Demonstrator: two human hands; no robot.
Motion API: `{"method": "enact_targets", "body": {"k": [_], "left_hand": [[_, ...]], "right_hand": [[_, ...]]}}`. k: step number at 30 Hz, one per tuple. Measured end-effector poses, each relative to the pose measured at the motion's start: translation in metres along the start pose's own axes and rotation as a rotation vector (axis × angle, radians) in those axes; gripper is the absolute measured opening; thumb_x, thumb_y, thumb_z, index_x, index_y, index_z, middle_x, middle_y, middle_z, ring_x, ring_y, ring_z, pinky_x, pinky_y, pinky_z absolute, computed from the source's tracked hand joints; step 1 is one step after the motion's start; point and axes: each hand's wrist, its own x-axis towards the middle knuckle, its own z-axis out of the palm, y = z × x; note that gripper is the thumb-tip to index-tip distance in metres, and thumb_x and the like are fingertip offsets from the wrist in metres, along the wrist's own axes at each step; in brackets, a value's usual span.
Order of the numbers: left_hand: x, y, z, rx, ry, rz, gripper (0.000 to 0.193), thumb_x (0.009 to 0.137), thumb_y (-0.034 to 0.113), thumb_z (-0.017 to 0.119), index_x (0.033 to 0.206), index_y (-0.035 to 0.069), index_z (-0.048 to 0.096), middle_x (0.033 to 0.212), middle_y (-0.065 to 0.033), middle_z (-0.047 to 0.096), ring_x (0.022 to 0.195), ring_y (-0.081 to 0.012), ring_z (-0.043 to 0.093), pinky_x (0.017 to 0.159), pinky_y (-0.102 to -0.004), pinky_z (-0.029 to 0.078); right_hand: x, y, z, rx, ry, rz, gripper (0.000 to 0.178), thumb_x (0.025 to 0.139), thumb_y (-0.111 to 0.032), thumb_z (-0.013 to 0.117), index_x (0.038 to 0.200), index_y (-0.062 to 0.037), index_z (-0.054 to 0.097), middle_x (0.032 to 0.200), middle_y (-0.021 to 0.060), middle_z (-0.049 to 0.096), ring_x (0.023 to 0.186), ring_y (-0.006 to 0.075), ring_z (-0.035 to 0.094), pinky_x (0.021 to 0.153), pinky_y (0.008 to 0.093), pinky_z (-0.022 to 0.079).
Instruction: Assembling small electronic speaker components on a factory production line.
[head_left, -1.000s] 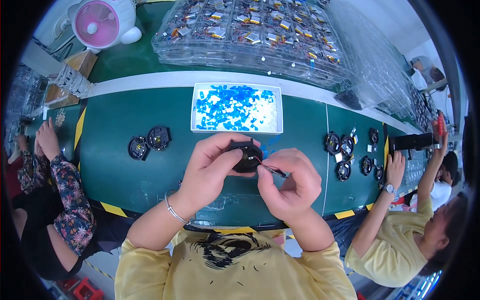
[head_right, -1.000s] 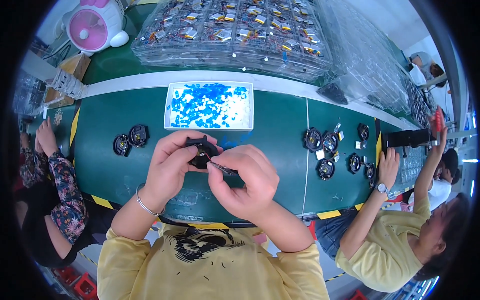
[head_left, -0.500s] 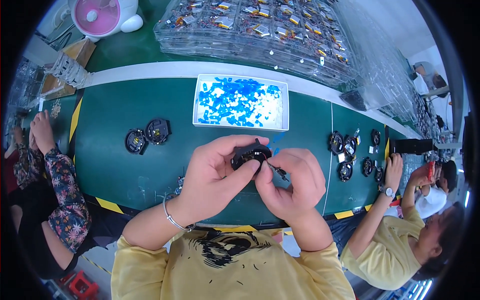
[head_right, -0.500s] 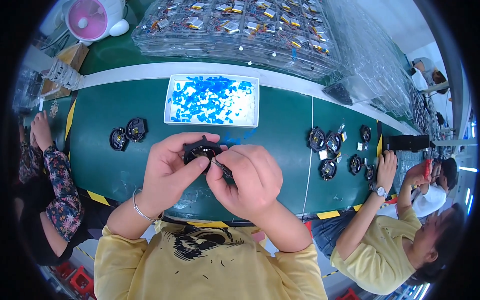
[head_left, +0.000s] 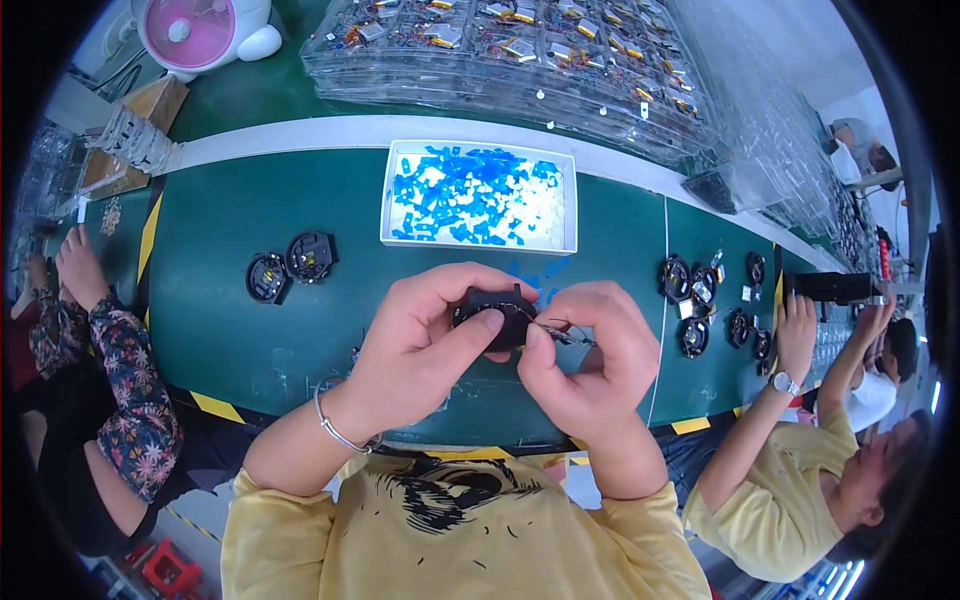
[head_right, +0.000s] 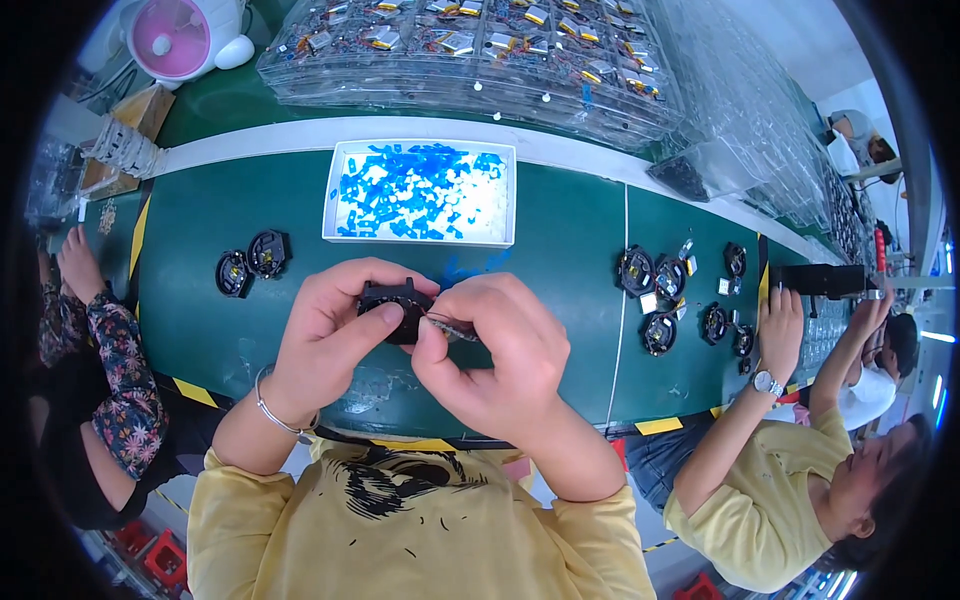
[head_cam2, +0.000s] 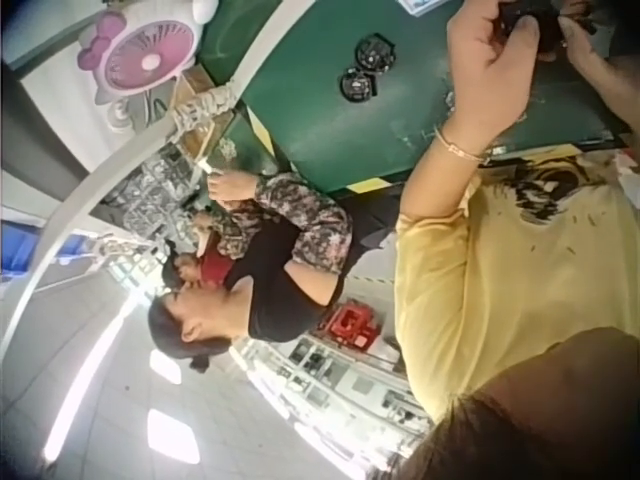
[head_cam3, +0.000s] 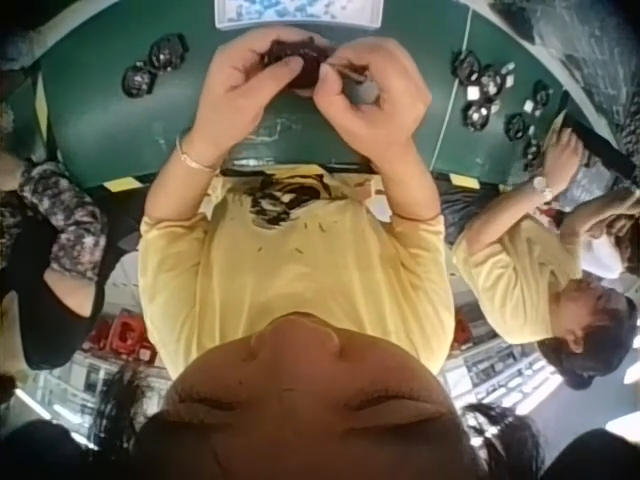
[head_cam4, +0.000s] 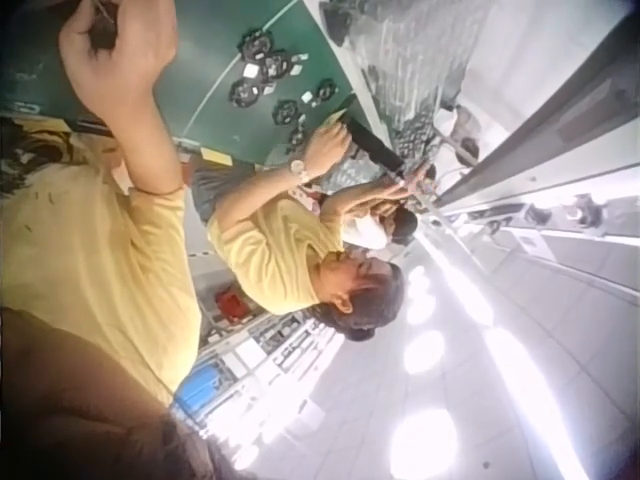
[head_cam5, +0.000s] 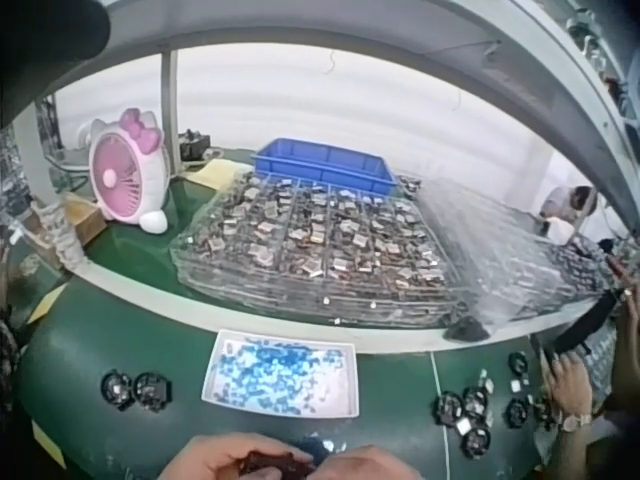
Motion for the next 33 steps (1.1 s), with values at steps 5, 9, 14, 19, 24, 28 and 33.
{"method": "enact_targets", "body": {"k": [5,9,14,19,24,28,33], "left_hand": [[0.0,0.0,0.003,0.108,0.009,-0.009,0.022,0.089,-0.007,0.047,0.109,-0.004,0.055,0.104,-0.0109,0.063,0.092,-0.0143,0.062,0.075,-0.0267,0.055],[0.001,0.001,0.001,0.172,0.05,-0.042,0.023,0.088,-0.01,0.045,0.109,-0.005,0.054,0.106,-0.0146,0.062,0.093,-0.0174,0.063,0.077,-0.0287,0.056],[-0.003,-0.005,0.002,0.252,0.049,0.035,0.025,0.087,-0.011,0.046,0.11,-0.006,0.054,0.106,-0.0144,0.063,0.095,-0.017,0.063,0.078,-0.0286,0.055],[-0.005,-0.005,0.0,0.476,0.05,0.064,0.027,0.086,-0.012,0.047,0.112,-0.006,0.054,0.107,-0.0141,0.063,0.095,-0.0161,0.063,0.081,-0.0279,0.054],[-0.005,-0.004,0.0,0.305,0.023,0.143,0.025,0.086,-0.011,0.049,0.11,-0.004,0.055,0.107,-0.0134,0.063,0.094,-0.0151,0.063,0.079,-0.0276,0.054],[0.0,-0.002,0.001,0.244,0.103,0.072,0.012,0.089,-0.001,0.055,0.1,-0.002,0.057,0.091,-0.0049,0.064,0.078,-0.0065,0.061,0.065,-0.0199,0.053],[0.005,0.0,-0.008,0.183,0.025,-0.063,0.006,0.093,0.007,0.053,0.095,0.002,0.054,0.085,-0.0021,0.061,0.072,-0.0036,0.056,0.057,-0.0187,0.047]], "right_hand": [[0.0,0.001,-0.003,0.035,-0.039,0.084,0.012,0.065,0.002,0.064,0.074,0.0006,0.055,0.07,0.0073,0.058,0.063,0.0154,0.054,0.057,0.025,0.043],[-0.003,0.001,-0.001,0.082,-0.038,0.102,0.012,0.065,0.002,0.064,0.073,0.0004,0.055,0.07,0.0072,0.058,0.063,0.0152,0.053,0.057,0.0251,0.043],[-0.001,-0.001,0.002,-0.047,-0.037,0.067,0.013,0.064,0.001,0.064,0.073,-0.0005,0.055,0.07,0.0067,0.058,0.061,0.0165,0.054,0.057,0.0253,0.044],[-0.001,-0.001,0.004,-0.121,-0.031,0.047,0.014,0.064,0.0,0.066,0.074,-0.0009,0.056,0.069,0.0074,0.058,0.06,0.0187,0.055,0.055,0.0264,0.045],[-0.001,0.001,0.006,-0.199,-0.032,-0.08,0.016,0.064,0.002,0.068,0.075,-0.0007,0.057,0.071,0.0091,0.06,0.06,0.0207,0.057,0.054,0.0267,0.046],[-0.003,-0.003,0.006,-0.134,-0.062,-0.044,0.016,0.066,0.005,0.069,0.077,-0.0003,0.058,0.071,0.0095,0.061,0.061,0.0183,0.058,0.055,0.0261,0.047],[-0.006,-0.004,0.007,0.117,-0.066,0.24,0.015,0.069,0.006,0.069,0.079,0.001,0.059,0.071,0.0079,0.061,0.063,0.013,0.058,0.057,0.0248,0.047]]}}
